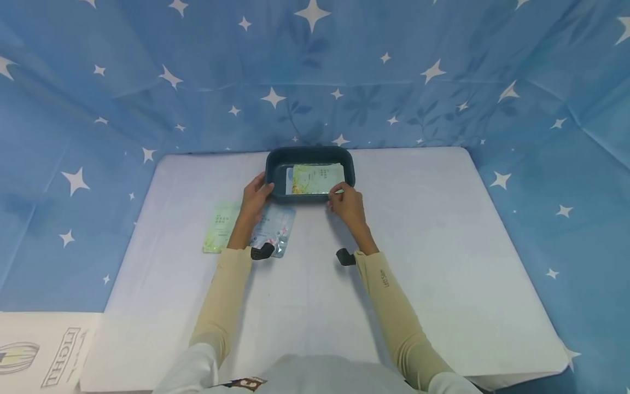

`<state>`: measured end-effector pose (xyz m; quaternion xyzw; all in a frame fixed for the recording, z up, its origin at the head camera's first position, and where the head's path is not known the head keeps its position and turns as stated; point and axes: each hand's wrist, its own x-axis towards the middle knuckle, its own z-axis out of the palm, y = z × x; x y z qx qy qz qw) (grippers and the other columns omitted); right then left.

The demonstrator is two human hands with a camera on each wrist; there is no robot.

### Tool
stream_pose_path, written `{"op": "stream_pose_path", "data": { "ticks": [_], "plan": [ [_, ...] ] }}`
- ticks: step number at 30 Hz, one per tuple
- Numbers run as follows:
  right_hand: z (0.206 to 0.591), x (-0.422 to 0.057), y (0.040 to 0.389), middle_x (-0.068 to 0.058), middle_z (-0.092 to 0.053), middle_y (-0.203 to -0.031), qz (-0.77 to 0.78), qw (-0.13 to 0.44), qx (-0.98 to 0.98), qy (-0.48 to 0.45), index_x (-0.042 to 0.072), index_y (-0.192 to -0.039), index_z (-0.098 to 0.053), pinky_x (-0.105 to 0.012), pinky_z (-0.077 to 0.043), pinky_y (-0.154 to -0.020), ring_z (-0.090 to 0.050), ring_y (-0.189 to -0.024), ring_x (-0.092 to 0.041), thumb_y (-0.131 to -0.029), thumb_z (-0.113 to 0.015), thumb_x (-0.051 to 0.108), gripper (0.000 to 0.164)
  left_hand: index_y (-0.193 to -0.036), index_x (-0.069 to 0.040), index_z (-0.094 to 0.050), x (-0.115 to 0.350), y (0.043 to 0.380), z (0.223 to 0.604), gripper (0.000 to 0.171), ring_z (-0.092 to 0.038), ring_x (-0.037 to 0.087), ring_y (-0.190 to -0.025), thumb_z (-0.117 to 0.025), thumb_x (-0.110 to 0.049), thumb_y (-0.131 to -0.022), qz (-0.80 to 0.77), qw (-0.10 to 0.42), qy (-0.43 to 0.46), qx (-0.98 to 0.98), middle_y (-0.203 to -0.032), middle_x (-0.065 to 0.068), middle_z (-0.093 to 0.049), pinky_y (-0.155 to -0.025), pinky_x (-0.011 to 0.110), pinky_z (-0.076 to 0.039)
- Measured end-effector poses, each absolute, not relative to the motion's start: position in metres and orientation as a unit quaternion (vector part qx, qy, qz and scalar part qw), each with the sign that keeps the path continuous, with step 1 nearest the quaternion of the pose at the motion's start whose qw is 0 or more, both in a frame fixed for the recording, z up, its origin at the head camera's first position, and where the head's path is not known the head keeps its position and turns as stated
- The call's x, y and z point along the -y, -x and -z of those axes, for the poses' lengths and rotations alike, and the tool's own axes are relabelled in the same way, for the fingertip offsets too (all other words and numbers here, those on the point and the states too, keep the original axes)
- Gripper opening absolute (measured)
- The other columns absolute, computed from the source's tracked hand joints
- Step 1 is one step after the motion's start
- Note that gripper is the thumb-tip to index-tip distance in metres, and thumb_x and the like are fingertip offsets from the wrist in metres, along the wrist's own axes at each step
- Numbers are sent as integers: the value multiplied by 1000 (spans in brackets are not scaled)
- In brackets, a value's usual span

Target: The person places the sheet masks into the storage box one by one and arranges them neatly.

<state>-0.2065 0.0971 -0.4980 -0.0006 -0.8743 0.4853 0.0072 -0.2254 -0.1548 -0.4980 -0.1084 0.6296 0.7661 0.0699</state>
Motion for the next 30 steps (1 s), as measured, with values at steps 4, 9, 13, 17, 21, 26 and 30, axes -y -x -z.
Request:
{"op": "stream_pose_path", "data": {
  "ticks": [4, 9, 13, 17, 21, 26, 30],
  "plan": [
    [502, -100, 207, -18, -74, -80, -522, -7, 852, 28, 2, -103, -63, -23, -54, -51, -72, -59, -20, -99, -53, 15, 17, -150, -11, -38, 156, 229, 507, 58, -36, 25, -144, -58, -4, -96, -754, 57, 103, -647, -158, 8, -33, -113, 39, -37],
    [503, -101, 207, -23, -73, -83, -577, -35, 814, 58, -1, -104, -64, -27, -57, -54, -71, -57, -16, -98, -56, 16, 19, -148, -15, -42, 157, 229, 515, 57, -39, 22, -142, -60, -5, -95, -742, 34, 94, -663, -156, 5, -38, -111, 41, -40],
    [503, -102, 207, -26, -73, -87, -628, -55, 771, 96, -3, -104, -63, -29, -59, -59, -72, -60, -17, -97, -57, 14, 19, -148, -13, -43, 157, 227, 512, 59, -39, 24, -142, -60, -1, -93, -746, 37, 95, -658, -156, 6, -38, -110, 40, -41],
    [504, -104, 207, -22, -73, -83, -667, -61, 731, 130, -5, -103, -61, -29, -59, -63, -73, -61, -17, -96, -57, 9, 16, -147, -9, -43, 153, 224, 503, 60, -42, 28, -141, -60, 3, -91, -755, 58, 97, -646, -156, 10, -37, -108, 38, -43],
    [505, -107, 206, -13, -72, -73, -673, -57, 725, 133, -4, -104, -60, -27, -58, -61, -71, -56, -13, -95, -57, 6, 14, -145, -7, -45, 150, 222, 497, 59, -47, 30, -136, -60, 7, -89, -757, 57, 106, -642, -153, 11, -42, -104, 38, -47],
    [507, -109, 202, -13, -70, -66, -556, 60, 822, 106, 1, -106, -56, -28, -54, -47, -66, -47, -14, -96, -57, 11, 15, -142, -7, -48, 150, 223, 504, 58, -52, 32, -130, -60, 10, -88, -759, 47, 104, -641, -150, 11, -46, -97, 36, -51],
    [505, -116, 207, -15, -66, -80, -396, 166, 895, 119, 4, -122, -51, -37, -47, -53, -63, -63, -25, -96, -60, 19, 31, -143, -9, -47, 154, 225, 515, 58, -52, 31, -131, -61, 9, -89, -763, 40, 89, -639, -150, 10, -46, -96, 32, -52]
  ]
}}
